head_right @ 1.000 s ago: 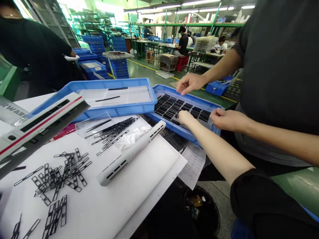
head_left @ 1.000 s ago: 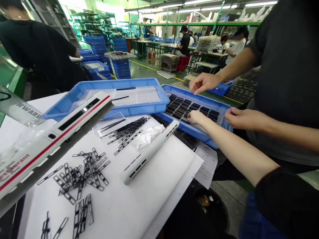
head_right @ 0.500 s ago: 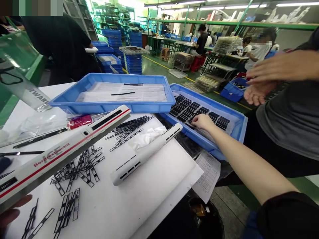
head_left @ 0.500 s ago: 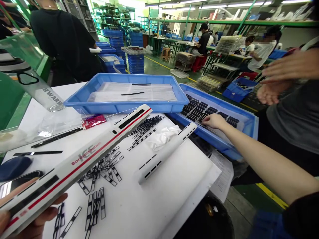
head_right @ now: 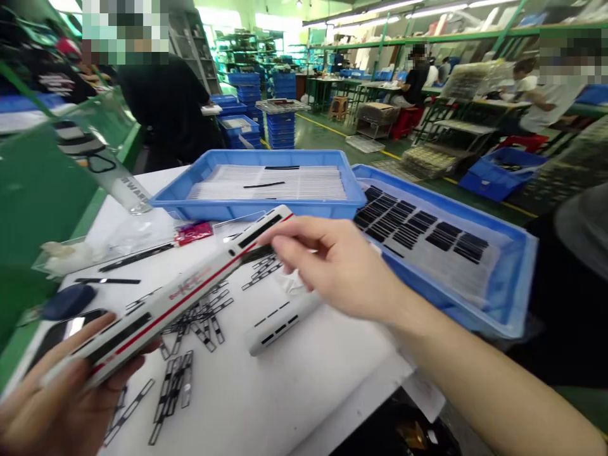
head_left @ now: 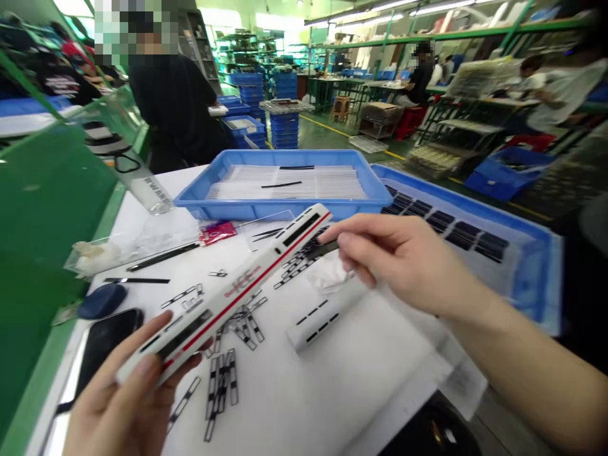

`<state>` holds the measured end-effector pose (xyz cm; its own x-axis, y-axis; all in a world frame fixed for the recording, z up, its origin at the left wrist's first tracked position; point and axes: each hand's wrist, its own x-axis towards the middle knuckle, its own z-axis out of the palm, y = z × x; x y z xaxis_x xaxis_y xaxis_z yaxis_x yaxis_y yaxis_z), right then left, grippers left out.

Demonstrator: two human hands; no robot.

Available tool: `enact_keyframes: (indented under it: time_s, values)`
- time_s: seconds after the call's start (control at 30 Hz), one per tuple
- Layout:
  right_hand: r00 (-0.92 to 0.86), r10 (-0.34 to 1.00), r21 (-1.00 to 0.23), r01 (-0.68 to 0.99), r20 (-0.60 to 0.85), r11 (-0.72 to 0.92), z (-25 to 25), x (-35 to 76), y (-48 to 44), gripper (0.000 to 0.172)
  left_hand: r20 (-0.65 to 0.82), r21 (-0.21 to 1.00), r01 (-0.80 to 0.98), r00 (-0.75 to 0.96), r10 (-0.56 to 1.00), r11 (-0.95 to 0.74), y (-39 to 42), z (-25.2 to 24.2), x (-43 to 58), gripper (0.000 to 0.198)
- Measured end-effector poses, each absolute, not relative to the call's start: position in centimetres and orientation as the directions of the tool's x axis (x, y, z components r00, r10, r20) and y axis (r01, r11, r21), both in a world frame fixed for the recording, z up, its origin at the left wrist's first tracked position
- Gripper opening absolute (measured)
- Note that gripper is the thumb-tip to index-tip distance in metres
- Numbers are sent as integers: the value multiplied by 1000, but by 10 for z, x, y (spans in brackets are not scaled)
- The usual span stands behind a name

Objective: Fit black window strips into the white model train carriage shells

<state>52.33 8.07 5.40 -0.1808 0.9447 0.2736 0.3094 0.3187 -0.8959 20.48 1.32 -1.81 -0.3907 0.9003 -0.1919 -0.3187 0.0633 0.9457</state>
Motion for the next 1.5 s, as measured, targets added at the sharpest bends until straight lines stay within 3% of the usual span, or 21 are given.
enact_keyframes:
  time_s: [0.13,0.33,0.53,0.87,1.03,1.17,1.3,1.43,1.47,1.5]
  values:
    - [-346,902,-938,137,257,319,47,460,70,21,-105,943,-332,-330,938,-11,10,-15,218,35]
    - [-326,934,-986,-117,150,117,20,437,64,13,-186,924,-374,-271,944,75,6,-13,218,33]
    - [-296,942,-979,-174,155,106,9,439,62,13,-235,909,-403,-291,927,105,6,-14,221,33]
    - [-299,939,-983,-110,171,144,6,437,58,16,-224,911,-404,-299,928,90,9,-20,226,35]
    - [-301,951,-953,-303,77,-19,5,451,77,16,-159,908,-418,-316,935,13,10,-24,224,31]
    - [-91,995,-876,-476,-33,-72,12,470,96,10,-128,903,-429,-263,956,3,9,-27,218,30]
    - [1,1000,-902,-431,-6,-5,15,479,104,27,-107,906,-423,-253,962,-11,9,-28,215,27]
    - [-75,996,-927,-368,-44,-69,6,470,98,7,-105,901,-433,-234,966,-7,9,-25,216,24]
    - [-124,991,-939,-332,-47,-86,3,466,95,7,-103,902,-432,-231,968,-7,9,-24,216,23]
    - [-178,983,-955,-282,-39,-89,0,462,91,19,-98,904,-427,-230,968,-10,9,-25,216,23]
